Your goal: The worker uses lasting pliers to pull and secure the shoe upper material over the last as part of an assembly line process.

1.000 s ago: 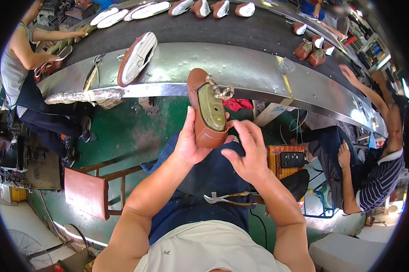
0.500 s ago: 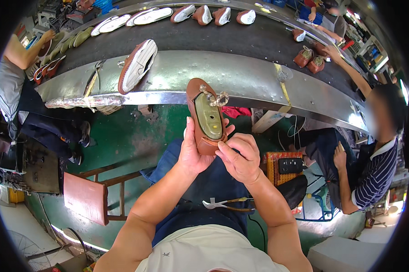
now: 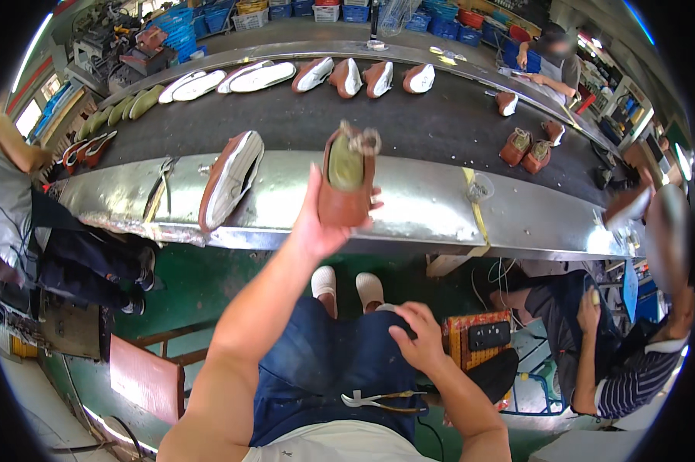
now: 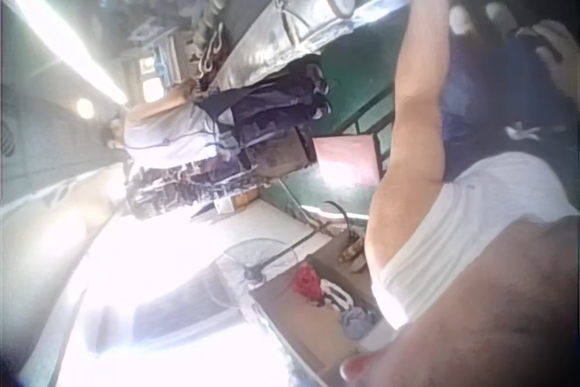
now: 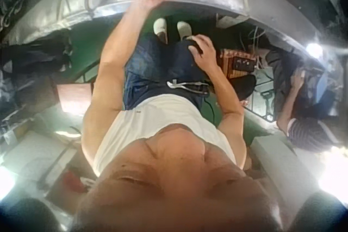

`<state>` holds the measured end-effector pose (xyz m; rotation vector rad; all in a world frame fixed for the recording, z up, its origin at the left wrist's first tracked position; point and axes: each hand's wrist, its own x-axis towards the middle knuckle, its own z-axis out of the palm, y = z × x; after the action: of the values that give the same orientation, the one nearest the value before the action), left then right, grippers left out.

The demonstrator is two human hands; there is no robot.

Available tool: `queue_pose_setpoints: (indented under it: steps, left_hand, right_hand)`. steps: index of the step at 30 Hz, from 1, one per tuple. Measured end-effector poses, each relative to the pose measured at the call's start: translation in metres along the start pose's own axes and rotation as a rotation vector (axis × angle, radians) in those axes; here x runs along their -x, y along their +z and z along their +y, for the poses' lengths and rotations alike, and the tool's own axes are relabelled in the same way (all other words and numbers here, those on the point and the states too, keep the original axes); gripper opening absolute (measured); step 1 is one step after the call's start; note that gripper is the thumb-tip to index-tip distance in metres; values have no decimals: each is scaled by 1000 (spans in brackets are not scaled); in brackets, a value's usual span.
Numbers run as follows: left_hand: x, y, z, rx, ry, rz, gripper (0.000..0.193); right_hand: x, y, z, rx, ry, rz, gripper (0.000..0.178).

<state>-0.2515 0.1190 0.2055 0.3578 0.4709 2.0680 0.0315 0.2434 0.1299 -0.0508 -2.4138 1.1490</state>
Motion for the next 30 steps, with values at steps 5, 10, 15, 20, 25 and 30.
queue_pose_setpoints:
  steps: [5, 10, 15, 20, 25, 30]
  left_hand:
    - [-159, -70, 90, -460, 237, 546, 86]
    - [-223, -111, 63, -1249, 329, 870, 73]
    - [-230, -152, 95, -1378, 819, 912, 59]
    - [-161, -75, 174, -2480, 124, 586, 55]
    - [-51, -100, 291, -2242, -693, 852, 90]
    - [-11, -95, 278, -1527, -218, 722, 69]
  right_hand:
    - [41, 7, 37, 22, 154, -176, 31]
    - [83, 3, 57, 136, 269, -478, 31]
    - [86, 3, 45, 228, 235, -726, 37]
    - [101, -5, 63, 79, 632, -835, 38]
    - [112, -9, 96, -606, 1046, -823, 34]
    - [112, -18, 61, -1311, 1071, -553, 51]
